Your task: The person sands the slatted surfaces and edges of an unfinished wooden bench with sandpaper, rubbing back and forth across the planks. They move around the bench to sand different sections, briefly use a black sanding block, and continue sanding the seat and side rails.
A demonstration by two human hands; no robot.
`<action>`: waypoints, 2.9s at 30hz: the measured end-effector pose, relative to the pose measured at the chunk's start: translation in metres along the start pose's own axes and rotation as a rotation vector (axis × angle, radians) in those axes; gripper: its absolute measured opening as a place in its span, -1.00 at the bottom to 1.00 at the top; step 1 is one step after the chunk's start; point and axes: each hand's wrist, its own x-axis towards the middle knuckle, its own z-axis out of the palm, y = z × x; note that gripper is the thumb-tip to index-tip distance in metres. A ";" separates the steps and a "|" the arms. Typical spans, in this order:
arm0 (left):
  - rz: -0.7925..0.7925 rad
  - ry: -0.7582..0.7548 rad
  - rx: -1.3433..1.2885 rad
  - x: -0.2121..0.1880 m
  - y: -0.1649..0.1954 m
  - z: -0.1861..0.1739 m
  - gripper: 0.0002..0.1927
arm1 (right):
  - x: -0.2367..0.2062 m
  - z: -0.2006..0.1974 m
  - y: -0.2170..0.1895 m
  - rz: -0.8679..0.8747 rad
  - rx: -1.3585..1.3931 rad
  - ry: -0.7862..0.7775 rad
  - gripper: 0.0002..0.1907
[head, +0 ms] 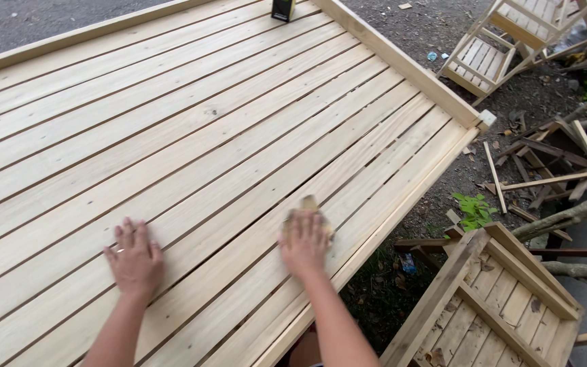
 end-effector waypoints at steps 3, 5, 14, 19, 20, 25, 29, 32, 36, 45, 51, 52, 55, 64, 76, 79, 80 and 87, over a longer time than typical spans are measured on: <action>0.178 -0.021 -0.025 0.004 0.078 0.029 -0.35 | -0.006 0.009 -0.004 -0.253 0.063 0.093 -0.25; 0.287 -0.063 -0.032 0.012 0.135 0.048 -0.33 | 0.006 0.006 0.014 -0.237 0.092 0.084 -0.29; 0.460 -0.158 -0.238 0.031 0.383 0.138 -0.38 | 0.131 -0.076 0.180 -0.080 0.150 0.215 -0.30; 0.305 -0.146 -0.228 0.066 0.462 0.179 -0.34 | 0.191 -0.130 0.268 -0.008 0.138 0.092 -0.26; 0.282 -0.120 -0.116 0.070 0.470 0.186 -0.31 | 0.202 -0.140 0.285 0.017 0.137 0.078 -0.26; 0.247 -0.075 -0.053 0.077 0.483 0.215 -0.32 | 0.254 -0.173 0.357 0.106 0.108 0.115 -0.26; 0.228 -0.062 0.005 0.081 0.483 0.231 -0.32 | 0.289 -0.169 0.383 0.055 0.191 0.229 -0.29; 0.232 -0.026 -0.003 0.083 0.479 0.246 -0.33 | 0.314 -0.169 0.401 -0.045 0.250 0.358 -0.32; 0.226 0.005 0.007 0.092 0.476 0.267 -0.29 | 0.348 -0.172 0.439 -0.119 0.256 0.319 -0.35; 0.070 -0.008 0.071 0.164 0.605 0.333 -0.20 | 0.440 -0.234 0.512 -0.145 0.260 0.203 -0.39; 0.360 0.162 -0.090 0.220 0.724 0.355 -0.24 | 0.452 -0.293 0.562 -0.348 0.504 0.674 -0.42; 0.393 0.176 -0.092 0.227 0.738 0.358 -0.24 | 0.457 -0.299 0.568 -0.347 0.434 0.716 -0.42; 0.138 -0.334 0.164 0.247 0.770 0.375 -0.25 | 0.480 -0.305 0.576 -0.389 0.300 0.649 -0.39; -0.209 -0.030 -0.008 0.325 0.782 0.422 -0.32 | 0.594 -0.314 0.525 -0.334 0.160 -0.075 -0.05; -0.467 -0.042 0.248 0.380 0.791 0.419 -0.31 | 0.679 -0.382 0.444 -0.764 0.181 -0.096 -0.10; -0.474 -0.014 0.209 0.381 0.786 0.417 -0.32 | 0.688 -0.378 0.429 -0.840 0.105 -0.026 -0.10; -0.468 -0.004 0.203 0.382 0.785 0.419 -0.32 | 0.696 -0.377 0.422 -0.841 0.089 -0.040 -0.09; -0.488 -0.043 0.179 0.383 0.778 0.433 -0.34 | 0.733 -0.363 0.404 -0.957 0.062 0.054 -0.09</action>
